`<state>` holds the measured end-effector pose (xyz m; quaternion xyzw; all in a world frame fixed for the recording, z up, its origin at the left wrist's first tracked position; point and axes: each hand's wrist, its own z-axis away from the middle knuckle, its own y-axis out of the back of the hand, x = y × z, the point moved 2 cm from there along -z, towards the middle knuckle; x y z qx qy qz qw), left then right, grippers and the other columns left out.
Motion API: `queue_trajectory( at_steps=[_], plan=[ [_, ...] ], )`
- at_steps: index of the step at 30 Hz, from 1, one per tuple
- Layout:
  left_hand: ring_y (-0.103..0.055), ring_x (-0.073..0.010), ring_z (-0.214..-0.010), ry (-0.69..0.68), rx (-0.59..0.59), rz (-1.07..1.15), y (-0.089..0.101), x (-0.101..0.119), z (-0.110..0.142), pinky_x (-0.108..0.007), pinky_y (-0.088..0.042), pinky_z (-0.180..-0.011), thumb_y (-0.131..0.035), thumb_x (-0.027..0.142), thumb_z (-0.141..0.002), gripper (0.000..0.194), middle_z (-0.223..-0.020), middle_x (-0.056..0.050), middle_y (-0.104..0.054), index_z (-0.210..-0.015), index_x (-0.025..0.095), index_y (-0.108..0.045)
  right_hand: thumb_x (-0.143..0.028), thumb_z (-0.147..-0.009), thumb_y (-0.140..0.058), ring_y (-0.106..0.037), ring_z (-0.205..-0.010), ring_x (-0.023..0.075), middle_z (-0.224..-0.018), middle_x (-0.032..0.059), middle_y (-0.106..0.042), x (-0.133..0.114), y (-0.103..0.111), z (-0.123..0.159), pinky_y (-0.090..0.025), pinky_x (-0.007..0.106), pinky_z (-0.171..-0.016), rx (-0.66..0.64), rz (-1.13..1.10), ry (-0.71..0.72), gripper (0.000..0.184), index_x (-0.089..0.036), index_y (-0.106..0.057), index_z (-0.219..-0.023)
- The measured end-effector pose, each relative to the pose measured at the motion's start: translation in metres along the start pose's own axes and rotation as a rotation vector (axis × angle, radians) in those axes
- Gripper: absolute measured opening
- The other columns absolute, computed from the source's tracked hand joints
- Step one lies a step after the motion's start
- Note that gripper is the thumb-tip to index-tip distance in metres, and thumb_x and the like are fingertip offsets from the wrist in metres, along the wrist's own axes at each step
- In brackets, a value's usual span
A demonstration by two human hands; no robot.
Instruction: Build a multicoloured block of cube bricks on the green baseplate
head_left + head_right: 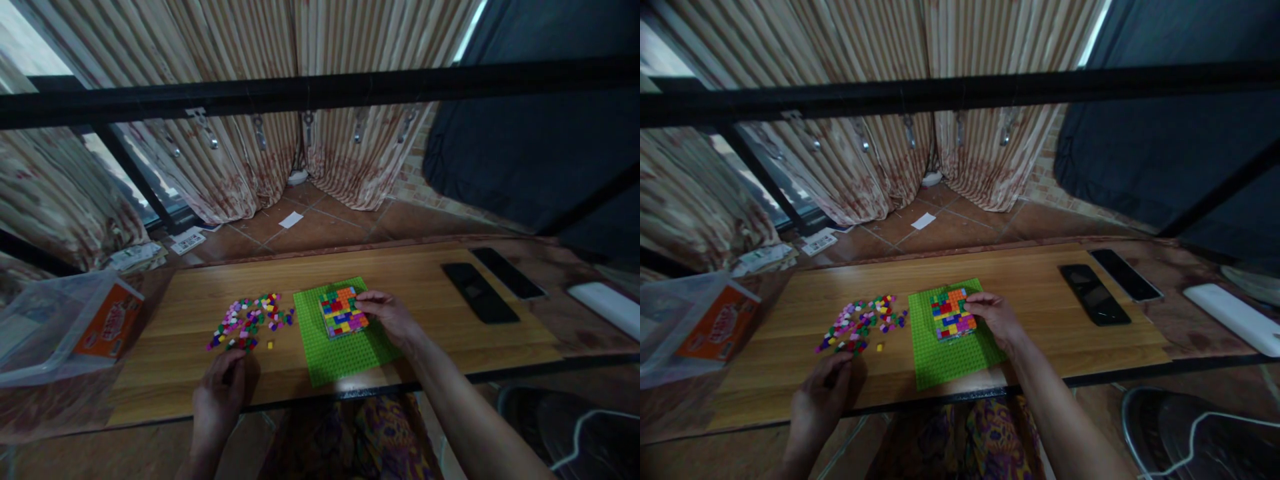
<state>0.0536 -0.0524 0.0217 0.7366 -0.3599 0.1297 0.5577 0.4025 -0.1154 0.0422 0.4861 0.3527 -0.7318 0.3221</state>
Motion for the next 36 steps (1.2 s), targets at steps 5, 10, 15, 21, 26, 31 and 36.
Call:
queue_trajectory(
  at_steps=[5,10,15,21,26,31,36],
  plan=[
    [-0.070,-0.0196,-0.084,-0.009,0.002,0.008,-0.001,-0.001,0.001,-0.030,-0.055,-0.080,-0.050,0.041,-0.084,0.026,-0.091,-0.005,-0.073,-0.088,0.022,-0.067,-0.034,-0.041,-0.089,-0.061,-0.053,0.0132,-0.062,0.0005,-0.070,-0.001,0.003,-0.005,-0.048,0.026,-0.056,-0.018,0.051,-0.051,0.035,-0.018,-0.071,-0.067],
    [-0.070,-0.0199,-0.086,-0.015,-0.006,-0.005,-0.002,-0.001,0.000,-0.031,-0.055,-0.081,-0.049,0.039,-0.085,0.025,-0.092,-0.005,-0.073,-0.089,0.022,-0.067,-0.034,-0.039,-0.090,-0.062,-0.055,0.0141,-0.063,0.0013,-0.070,0.001,0.002,-0.004,-0.050,0.027,-0.055,0.009,0.026,-0.094,0.038,-0.017,-0.070,-0.067],
    [-0.070,-0.0189,-0.081,-0.029,0.003,-0.004,0.000,0.003,-0.002,-0.029,-0.055,-0.077,-0.049,0.038,-0.084,0.024,-0.089,-0.005,-0.073,-0.087,0.022,-0.067,-0.039,-0.042,-0.090,-0.062,-0.055,0.0141,-0.062,0.0013,-0.069,0.004,0.000,-0.001,-0.051,0.027,-0.056,0.012,0.038,-0.049,0.038,-0.017,-0.070,-0.066],
    [-0.069,-0.0181,-0.076,-0.010,0.015,0.009,0.001,0.005,-0.002,-0.027,-0.055,-0.073,-0.049,0.037,-0.083,0.023,-0.086,-0.003,-0.073,-0.086,0.023,-0.067,-0.048,-0.047,-0.087,-0.062,-0.057,0.0140,-0.063,0.0013,-0.069,0.004,0.001,0.005,-0.050,0.027,-0.058,-0.040,0.054,0.017,0.038,-0.018,-0.071,-0.066],
    [-0.069,-0.0175,-0.077,0.010,-0.003,0.027,-0.002,0.002,0.000,-0.026,-0.054,-0.070,-0.050,0.037,-0.083,0.023,-0.087,-0.003,-0.073,-0.088,0.023,-0.068,-0.058,-0.058,-0.079,-0.063,-0.060,0.0159,-0.068,0.0032,-0.071,0.002,-0.005,0.004,-0.048,0.027,-0.058,-0.024,0.091,0.028,0.043,-0.017,-0.072,-0.071],
    [-0.068,-0.0172,-0.075,0.006,-0.002,0.021,-0.002,0.001,0.002,-0.026,-0.053,-0.072,-0.050,0.036,-0.084,0.023,-0.087,-0.003,-0.073,-0.089,0.022,-0.067,-0.055,-0.059,-0.078,-0.064,-0.066,0.0176,-0.072,0.0031,-0.072,0.007,-0.011,-0.005,-0.048,0.028,-0.063,0.061,0.272,0.163,0.042,-0.016,-0.072,-0.075],
    [-0.068,-0.0171,-0.077,-0.008,0.003,0.006,-0.002,0.002,0.003,-0.026,-0.053,-0.073,-0.050,0.034,-0.085,0.021,-0.087,-0.004,-0.072,-0.090,0.022,-0.067,-0.053,-0.057,-0.080,-0.066,-0.068,0.0196,-0.075,0.0050,-0.073,0.008,-0.014,-0.005,-0.050,0.031,-0.065,0.107,0.274,0.192,0.044,-0.016,-0.072,-0.080]
  ],
)
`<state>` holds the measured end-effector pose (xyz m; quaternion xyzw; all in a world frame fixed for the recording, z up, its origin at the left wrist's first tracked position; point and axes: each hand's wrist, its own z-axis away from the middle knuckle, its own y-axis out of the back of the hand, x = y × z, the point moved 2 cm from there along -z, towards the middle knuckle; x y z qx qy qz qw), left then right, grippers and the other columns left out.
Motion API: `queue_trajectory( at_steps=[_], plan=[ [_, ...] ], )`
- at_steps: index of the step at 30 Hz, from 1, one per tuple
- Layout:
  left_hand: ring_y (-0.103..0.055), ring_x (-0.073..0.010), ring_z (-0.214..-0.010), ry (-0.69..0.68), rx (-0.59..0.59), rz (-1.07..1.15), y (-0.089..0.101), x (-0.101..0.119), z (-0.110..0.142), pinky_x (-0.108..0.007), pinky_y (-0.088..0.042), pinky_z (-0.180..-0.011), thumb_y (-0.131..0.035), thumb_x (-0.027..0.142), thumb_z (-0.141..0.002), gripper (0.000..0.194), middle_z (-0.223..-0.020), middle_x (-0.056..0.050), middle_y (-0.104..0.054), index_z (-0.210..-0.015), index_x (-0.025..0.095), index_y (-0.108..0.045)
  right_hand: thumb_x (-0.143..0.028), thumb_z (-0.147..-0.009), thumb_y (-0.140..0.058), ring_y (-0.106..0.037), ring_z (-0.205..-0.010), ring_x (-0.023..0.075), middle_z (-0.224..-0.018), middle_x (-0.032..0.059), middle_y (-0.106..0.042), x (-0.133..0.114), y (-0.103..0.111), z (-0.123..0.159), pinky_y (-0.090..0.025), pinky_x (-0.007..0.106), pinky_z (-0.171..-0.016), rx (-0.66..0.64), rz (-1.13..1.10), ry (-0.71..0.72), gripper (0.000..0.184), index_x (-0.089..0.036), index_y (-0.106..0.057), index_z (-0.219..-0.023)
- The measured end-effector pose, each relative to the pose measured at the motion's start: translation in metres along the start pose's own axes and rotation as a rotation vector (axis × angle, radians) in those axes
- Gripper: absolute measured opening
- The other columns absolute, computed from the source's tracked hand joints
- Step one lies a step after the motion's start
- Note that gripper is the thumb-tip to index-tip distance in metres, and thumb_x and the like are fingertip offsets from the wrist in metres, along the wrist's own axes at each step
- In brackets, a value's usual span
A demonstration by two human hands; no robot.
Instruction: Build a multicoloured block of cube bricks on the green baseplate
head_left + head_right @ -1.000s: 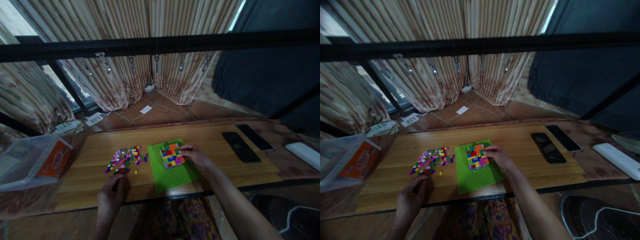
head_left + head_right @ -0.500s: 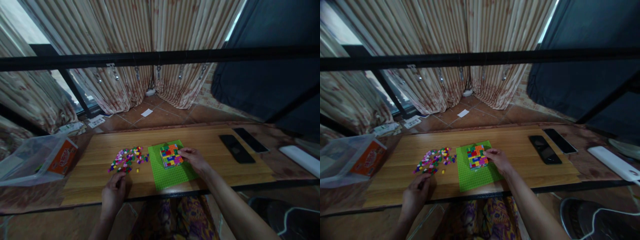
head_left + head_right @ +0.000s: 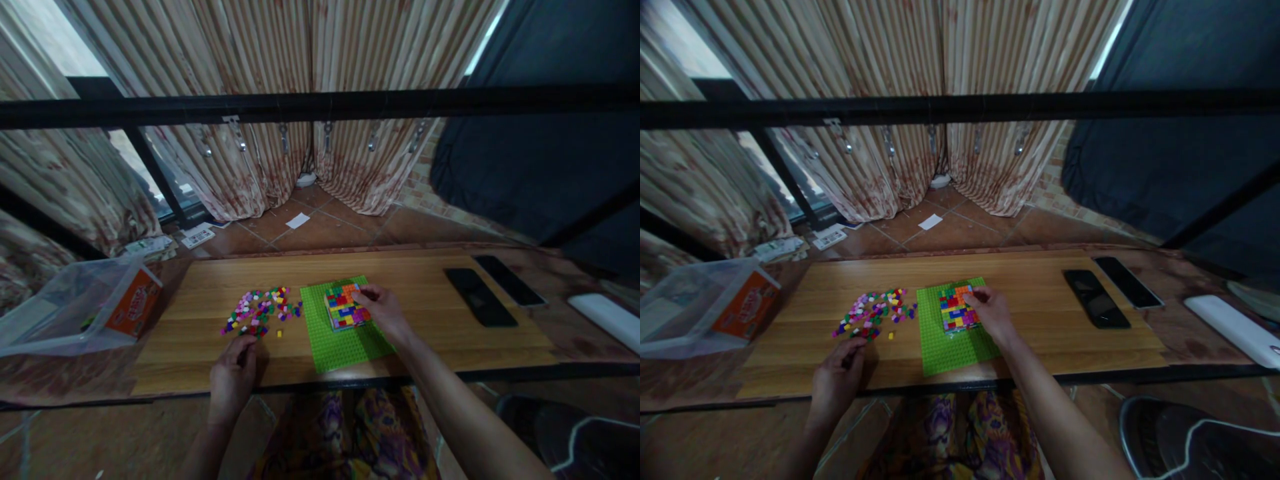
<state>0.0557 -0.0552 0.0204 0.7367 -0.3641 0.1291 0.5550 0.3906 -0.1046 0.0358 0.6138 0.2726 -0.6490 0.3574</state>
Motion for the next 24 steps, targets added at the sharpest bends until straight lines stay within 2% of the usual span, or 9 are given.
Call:
queue_trajectory(
  at_steps=[4,9,12,15,17,19,22,24],
  plan=[
    [-0.068,-0.0176,-0.079,-0.014,0.008,-0.002,0.000,0.000,-0.001,-0.027,-0.053,-0.075,-0.049,0.034,-0.085,0.022,-0.088,-0.004,-0.072,-0.089,0.022,-0.067,-0.054,-0.056,-0.079,-0.066,-0.069,0.0195,-0.076,0.0052,-0.073,-0.001,-0.003,0.002,-0.052,0.031,-0.065,0.018,-0.029,0.033,0.045,-0.017,-0.071,-0.079],
    [-0.068,-0.0168,-0.077,-0.006,0.004,0.031,0.000,0.002,-0.003,-0.025,-0.053,-0.072,-0.048,0.032,-0.083,0.023,-0.086,-0.003,-0.072,-0.088,0.022,-0.068,-0.054,-0.051,-0.082,-0.065,-0.067,0.0181,-0.074,0.0039,-0.073,-0.002,-0.003,0.003,-0.051,0.030,-0.065,0.000,-0.077,-0.004,0.047,-0.017,-0.072,-0.078],
    [-0.067,-0.0166,-0.077,-0.006,0.019,0.065,-0.001,0.002,-0.002,-0.025,-0.053,-0.071,-0.049,0.031,-0.082,0.022,-0.086,-0.003,-0.072,-0.087,0.022,-0.068,-0.058,-0.057,-0.078,-0.065,-0.063,0.0174,-0.073,0.0038,-0.073,-0.006,0.002,0.007,-0.051,0.029,-0.062,-0.034,-0.114,-0.042,0.047,-0.017,-0.072,-0.077],
    [-0.067,-0.0162,-0.077,0.001,0.018,0.093,-0.003,-0.001,0.000,-0.024,-0.053,-0.072,-0.049,0.030,-0.082,0.021,-0.088,-0.003,-0.071,-0.088,0.022,-0.067,-0.063,-0.060,-0.074,-0.063,-0.061,0.0162,-0.072,0.0038,-0.071,-0.010,0.014,0.014,-0.049,0.027,-0.055,0.086,-0.176,-0.082,0.047,-0.018,-0.069,-0.073],
    [-0.067,-0.0160,-0.078,0.005,0.013,0.104,-0.004,-0.003,0.002,-0.025,-0.053,-0.072,-0.050,0.029,-0.082,0.020,-0.089,-0.003,-0.071,-0.089,0.022,-0.067,-0.062,-0.059,-0.074,-0.061,-0.060,0.0154,-0.072,0.0038,-0.070,-0.013,0.020,0.022,-0.047,0.025,-0.053,0.203,-0.154,-0.033,0.046,-0.017,-0.068,-0.073],
    [-0.067,-0.0159,-0.078,0.012,0.009,0.109,-0.005,-0.003,0.003,-0.025,-0.053,-0.073,-0.050,0.029,-0.083,0.020,-0.089,-0.003,-0.071,-0.089,0.022,-0.067,-0.058,-0.064,-0.072,-0.061,-0.063,0.0160,-0.073,0.0044,-0.070,-0.018,0.021,0.033,-0.047,0.026,-0.056,0.248,-0.076,0.055,0.043,-0.017,-0.068,-0.077],
    [-0.067,-0.0159,-0.080,0.024,-0.001,0.114,-0.006,-0.002,0.004,-0.026,-0.053,-0.074,-0.050,0.028,-0.083,0.019,-0.090,-0.003,-0.071,-0.090,0.022,-0.067,-0.048,-0.075,-0.067,-0.065,-0.077,0.0194,-0.084,0.0063,-0.072,-0.023,0.005,0.061,-0.050,0.031,-0.070,0.172,0.075,0.190,0.033,-0.018,-0.069,-0.086],
    [-0.067,-0.0159,-0.081,0.024,-0.004,0.112,-0.005,-0.001,0.004,-0.026,-0.053,-0.075,-0.050,0.027,-0.084,0.018,-0.091,-0.003,-0.070,-0.090,0.021,-0.066,-0.042,-0.083,-0.060,-0.065,-0.085,0.0207,-0.092,0.0069,-0.072,-0.025,-0.015,0.081,-0.050,0.033,-0.077,0.021,0.194,0.274,0.027,-0.019,-0.070,-0.092]
  ],
)
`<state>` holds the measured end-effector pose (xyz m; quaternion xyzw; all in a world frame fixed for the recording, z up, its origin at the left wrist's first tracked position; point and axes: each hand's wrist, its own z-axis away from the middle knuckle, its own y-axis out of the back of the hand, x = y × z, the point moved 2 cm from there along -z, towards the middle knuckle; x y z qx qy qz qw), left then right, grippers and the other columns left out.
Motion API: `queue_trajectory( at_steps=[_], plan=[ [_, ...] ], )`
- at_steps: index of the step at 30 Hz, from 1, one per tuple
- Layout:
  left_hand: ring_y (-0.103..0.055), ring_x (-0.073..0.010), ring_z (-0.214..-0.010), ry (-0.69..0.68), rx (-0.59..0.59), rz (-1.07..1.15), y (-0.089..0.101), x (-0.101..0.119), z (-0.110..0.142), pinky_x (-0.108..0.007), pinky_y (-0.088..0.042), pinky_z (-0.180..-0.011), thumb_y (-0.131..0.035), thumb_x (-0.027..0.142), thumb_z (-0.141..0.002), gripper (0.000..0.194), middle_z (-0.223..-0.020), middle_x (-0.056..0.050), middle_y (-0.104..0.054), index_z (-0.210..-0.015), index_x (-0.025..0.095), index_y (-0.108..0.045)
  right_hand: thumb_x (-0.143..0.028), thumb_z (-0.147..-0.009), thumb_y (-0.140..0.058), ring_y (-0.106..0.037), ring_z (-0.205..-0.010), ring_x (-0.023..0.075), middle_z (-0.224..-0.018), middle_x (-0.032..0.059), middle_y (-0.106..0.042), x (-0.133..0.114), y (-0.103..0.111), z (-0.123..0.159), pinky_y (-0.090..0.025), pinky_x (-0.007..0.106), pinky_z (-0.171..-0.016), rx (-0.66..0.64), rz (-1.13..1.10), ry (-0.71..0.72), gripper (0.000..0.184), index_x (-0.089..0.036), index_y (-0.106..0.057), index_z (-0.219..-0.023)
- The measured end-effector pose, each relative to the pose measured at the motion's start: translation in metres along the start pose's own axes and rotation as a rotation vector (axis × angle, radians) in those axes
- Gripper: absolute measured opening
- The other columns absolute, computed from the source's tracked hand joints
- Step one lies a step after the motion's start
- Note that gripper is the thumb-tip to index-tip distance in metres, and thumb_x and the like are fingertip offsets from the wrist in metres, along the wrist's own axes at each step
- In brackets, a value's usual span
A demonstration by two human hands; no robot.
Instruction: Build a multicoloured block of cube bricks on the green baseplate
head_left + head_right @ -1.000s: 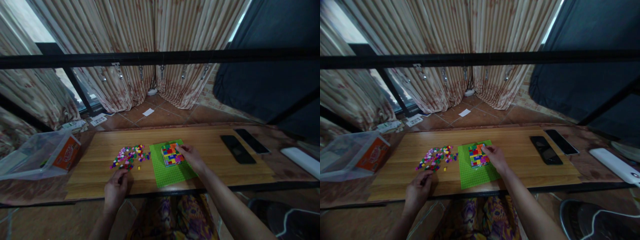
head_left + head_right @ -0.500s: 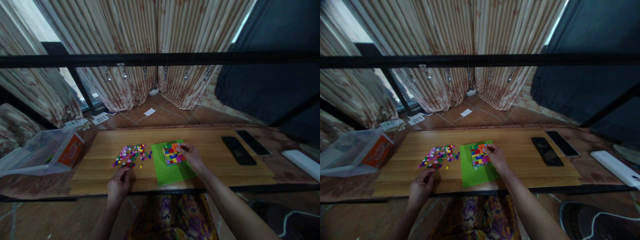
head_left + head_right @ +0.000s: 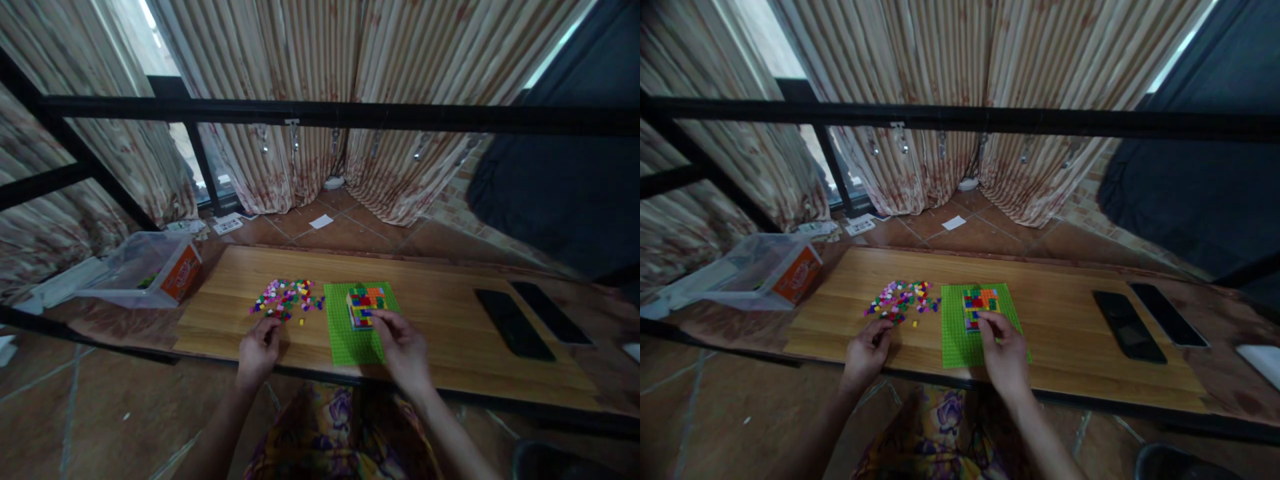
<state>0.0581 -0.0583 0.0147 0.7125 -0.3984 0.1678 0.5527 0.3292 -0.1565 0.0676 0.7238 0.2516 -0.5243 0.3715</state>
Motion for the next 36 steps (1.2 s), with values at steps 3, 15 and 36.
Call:
queue_trajectory(
  at_steps=[3,15,36],
  plan=[
    [-0.066,-0.0157,-0.081,-0.005,0.005,-0.006,0.000,0.001,0.000,-0.026,-0.052,-0.074,-0.050,0.025,-0.083,0.017,-0.089,-0.003,-0.070,-0.089,0.022,-0.066,-0.031,-0.090,-0.050,-0.065,-0.087,0.0197,-0.093,0.0057,-0.071,-0.012,-0.034,0.021,-0.050,0.032,-0.078,-0.254,0.157,0.157,0.022,-0.021,-0.069,-0.096],
    [-0.065,-0.0151,-0.085,-0.072,-0.006,-0.005,0.002,0.005,0.000,-0.027,-0.051,-0.079,-0.049,0.018,-0.084,0.015,-0.090,-0.002,-0.069,-0.088,0.023,-0.063,-0.014,-0.086,-0.052,-0.062,-0.094,0.0235,-0.101,0.0106,-0.067,-0.005,-0.114,-0.018,-0.048,0.032,-0.084,-0.296,0.802,0.230,0.025,-0.017,-0.067,-0.106],
    [-0.067,-0.0166,-0.082,-0.133,0.023,-0.078,0.004,0.003,-0.002,-0.027,-0.053,-0.078,-0.048,0.026,-0.087,0.016,-0.091,-0.004,-0.070,-0.091,0.023,-0.064,-0.048,-0.072,-0.068,-0.065,-0.073,0.0212,-0.080,0.0076,-0.072,0.027,0.023,-0.036,-0.052,0.034,-0.069,0.165,-0.040,-0.118,0.033,-0.017,-0.071,-0.081]
  ],
)
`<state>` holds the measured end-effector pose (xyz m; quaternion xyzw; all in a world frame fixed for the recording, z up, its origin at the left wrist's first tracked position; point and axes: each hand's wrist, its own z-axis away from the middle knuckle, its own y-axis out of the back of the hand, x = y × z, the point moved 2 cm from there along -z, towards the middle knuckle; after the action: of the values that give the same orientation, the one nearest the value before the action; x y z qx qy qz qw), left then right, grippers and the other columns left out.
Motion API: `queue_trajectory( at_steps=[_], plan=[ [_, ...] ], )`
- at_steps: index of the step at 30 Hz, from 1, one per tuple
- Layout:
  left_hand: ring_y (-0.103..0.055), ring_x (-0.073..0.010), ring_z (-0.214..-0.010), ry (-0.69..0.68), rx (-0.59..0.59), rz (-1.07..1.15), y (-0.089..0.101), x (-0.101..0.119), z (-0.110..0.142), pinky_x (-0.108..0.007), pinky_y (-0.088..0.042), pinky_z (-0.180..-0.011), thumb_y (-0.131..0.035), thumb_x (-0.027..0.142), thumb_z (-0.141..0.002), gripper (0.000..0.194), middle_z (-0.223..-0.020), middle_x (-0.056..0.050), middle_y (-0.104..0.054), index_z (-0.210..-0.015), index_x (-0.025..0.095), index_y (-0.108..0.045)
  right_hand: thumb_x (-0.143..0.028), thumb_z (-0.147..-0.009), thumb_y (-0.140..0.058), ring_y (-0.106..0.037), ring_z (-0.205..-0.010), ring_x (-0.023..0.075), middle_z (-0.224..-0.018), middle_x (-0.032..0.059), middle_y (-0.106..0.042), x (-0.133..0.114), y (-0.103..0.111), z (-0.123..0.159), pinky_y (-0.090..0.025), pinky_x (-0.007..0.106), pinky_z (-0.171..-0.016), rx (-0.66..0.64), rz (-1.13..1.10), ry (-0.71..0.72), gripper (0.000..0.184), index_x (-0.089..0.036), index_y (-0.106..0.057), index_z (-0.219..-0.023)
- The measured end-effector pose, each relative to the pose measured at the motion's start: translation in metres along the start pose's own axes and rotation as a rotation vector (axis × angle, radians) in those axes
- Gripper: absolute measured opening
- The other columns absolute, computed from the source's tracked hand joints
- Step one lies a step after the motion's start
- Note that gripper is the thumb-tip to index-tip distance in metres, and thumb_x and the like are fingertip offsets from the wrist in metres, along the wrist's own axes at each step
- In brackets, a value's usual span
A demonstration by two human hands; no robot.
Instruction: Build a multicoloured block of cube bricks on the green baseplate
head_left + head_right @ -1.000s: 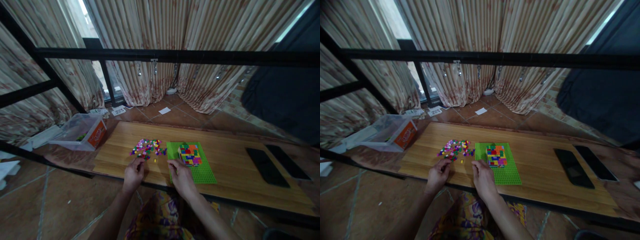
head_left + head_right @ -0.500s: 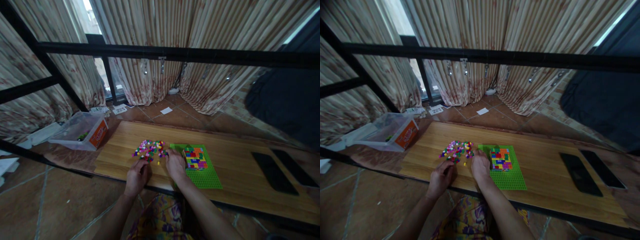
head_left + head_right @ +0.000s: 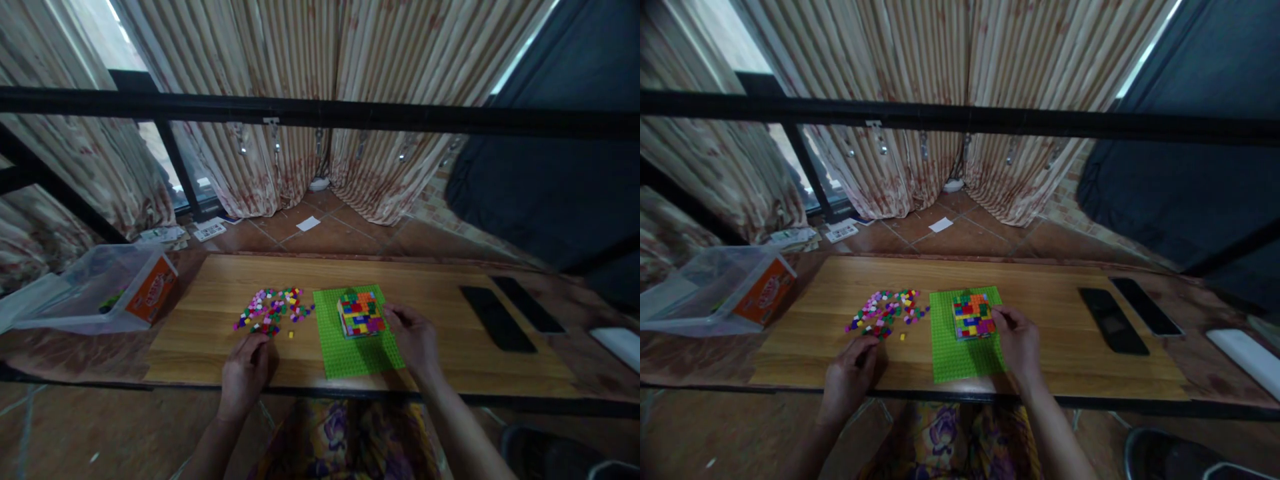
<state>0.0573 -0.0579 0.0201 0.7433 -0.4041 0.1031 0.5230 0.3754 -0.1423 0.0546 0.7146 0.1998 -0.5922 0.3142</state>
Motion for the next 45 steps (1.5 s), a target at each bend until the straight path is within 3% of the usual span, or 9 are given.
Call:
queue_trajectory(
  at_steps=[3,6,11,22,33,45],
  plan=[
    [-0.068,-0.0165,-0.082,-0.014,0.015,-0.014,-0.001,-0.001,0.000,-0.026,-0.053,-0.078,-0.049,0.027,-0.086,0.016,-0.091,-0.003,-0.071,-0.090,0.023,-0.064,-0.046,-0.066,-0.072,-0.064,-0.067,0.0195,-0.075,0.0064,-0.071,0.013,0.003,-0.018,-0.050,0.032,-0.063,0.013,-0.094,-0.067,0.034,-0.015,-0.070,-0.079],
    [-0.068,-0.0164,-0.080,-0.014,0.025,-0.031,-0.001,-0.002,0.000,-0.025,-0.053,-0.075,-0.049,0.028,-0.086,0.016,-0.089,-0.003,-0.071,-0.090,0.023,-0.064,-0.044,-0.068,-0.069,-0.065,-0.070,0.0198,-0.078,0.0068,-0.073,0.013,-0.004,-0.022,-0.051,0.032,-0.067,-0.028,-0.099,-0.056,0.032,-0.015,-0.071,-0.081],
    [-0.068,-0.0165,-0.078,-0.018,0.012,-0.059,0.000,-0.002,-0.001,-0.025,-0.053,-0.072,-0.049,0.028,-0.086,0.017,-0.087,-0.003,-0.071,-0.090,0.023,-0.065,-0.043,-0.076,-0.062,-0.068,-0.080,0.0221,-0.087,0.0084,-0.075,0.006,-0.009,-0.020,-0.052,0.035,-0.076,-0.065,0.065,0.035,0.031,-0.016,-0.073,-0.087],
    [-0.068,-0.0167,-0.080,0.021,0.003,-0.045,0.000,-0.001,-0.001,-0.026,-0.054,-0.076,-0.049,0.029,-0.086,0.017,-0.089,-0.003,-0.071,-0.090,0.023,-0.065,-0.037,-0.083,-0.052,-0.070,-0.081,0.0235,-0.090,0.0075,-0.076,-0.002,-0.008,-0.018,-0.052,0.036,-0.077,-0.085,0.327,0.128,0.030,-0.019,-0.075,-0.090],
    [-0.067,-0.0164,-0.080,0.013,0.013,-0.016,0.000,0.002,-0.001,-0.026,-0.054,-0.077,-0.049,0.028,-0.086,0.016,-0.087,-0.003,-0.070,-0.089,0.022,-0.063,-0.046,-0.073,-0.066,-0.069,-0.081,0.0236,-0.093,0.0111,-0.075,0.017,-0.008,-0.025,-0.055,0.036,-0.074,-0.063,0.020,-0.043,0.038,-0.014,-0.072,-0.094],
    [-0.067,-0.0169,-0.083,0.017,0.003,-0.026,-0.002,-0.001,0.000,-0.027,-0.054,-0.077,-0.048,0.028,-0.086,0.017,-0.090,-0.004,-0.070,-0.090,0.023,-0.063,-0.041,-0.068,-0.069,-0.069,-0.070,0.0221,-0.079,0.0085,-0.076,0.010,-0.008,-0.035,-0.053,0.031,-0.065,-0.050,0.100,-0.049,0.030,-0.015,-0.075,-0.080]
  ],
)
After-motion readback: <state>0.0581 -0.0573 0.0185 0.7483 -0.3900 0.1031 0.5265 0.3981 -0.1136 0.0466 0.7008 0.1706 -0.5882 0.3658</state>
